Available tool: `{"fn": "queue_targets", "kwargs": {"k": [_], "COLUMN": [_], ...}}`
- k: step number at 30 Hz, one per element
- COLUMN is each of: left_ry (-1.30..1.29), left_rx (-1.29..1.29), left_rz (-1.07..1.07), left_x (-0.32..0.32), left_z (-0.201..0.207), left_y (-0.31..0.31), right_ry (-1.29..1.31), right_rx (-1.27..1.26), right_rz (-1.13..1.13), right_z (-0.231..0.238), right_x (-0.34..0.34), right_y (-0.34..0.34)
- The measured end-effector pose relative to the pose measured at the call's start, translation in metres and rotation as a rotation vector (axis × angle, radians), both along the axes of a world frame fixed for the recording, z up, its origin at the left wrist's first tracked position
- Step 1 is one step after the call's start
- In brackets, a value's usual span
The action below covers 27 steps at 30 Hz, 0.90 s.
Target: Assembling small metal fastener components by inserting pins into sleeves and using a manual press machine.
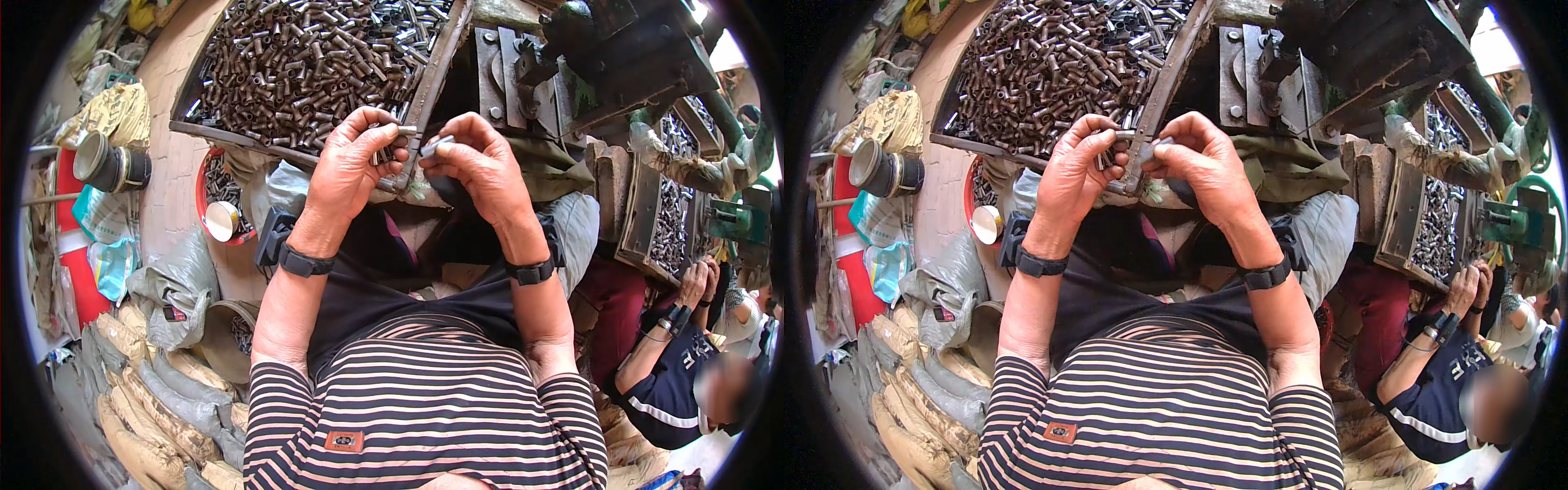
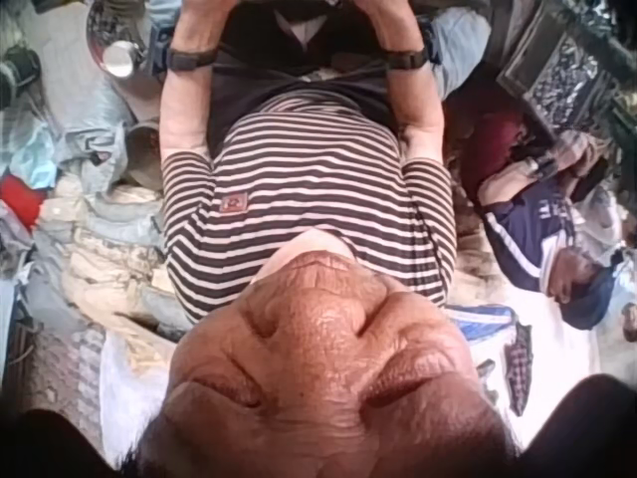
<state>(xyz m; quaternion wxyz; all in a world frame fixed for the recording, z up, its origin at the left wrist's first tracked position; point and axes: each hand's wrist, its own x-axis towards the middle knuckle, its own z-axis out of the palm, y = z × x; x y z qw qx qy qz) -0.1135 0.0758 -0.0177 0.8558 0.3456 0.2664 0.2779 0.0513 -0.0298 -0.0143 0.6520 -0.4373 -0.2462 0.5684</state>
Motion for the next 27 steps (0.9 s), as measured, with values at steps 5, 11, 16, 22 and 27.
{"fn": "queue_targets", "kwargs": {"k": [5,11,16,22,27], "left_ry": [0.010,0.013,0.013,0.003,0.050], "left_rx": [0.023,0.035,0.045,0.169,0.086], "left_rz": [-0.038,-0.058,-0.051,-0.136,-0.098], "left_x": [0.001,0.002,0.003,0.003,0.007], "left_z": [0.000,-0.002,-0.002,0.000,-0.005], "left_y": [-0.003,-0.001,-0.003,-0.004,-0.007], "right_ry": [0.070,0.107,0.204,0.206,-0.024], "right_rx": [0.018,0.039,0.050,0.072,0.034], "right_rz": [-0.121,-0.113,-0.119,-0.007,-0.020], "right_z": [-0.002,-0.008,-0.008,-0.009,-0.011], "right_x": [-0.001,-0.003,-0.011,-0.010,-0.010], "right_y": [0.005,0.004,0.004,-0.001,0.004]}}
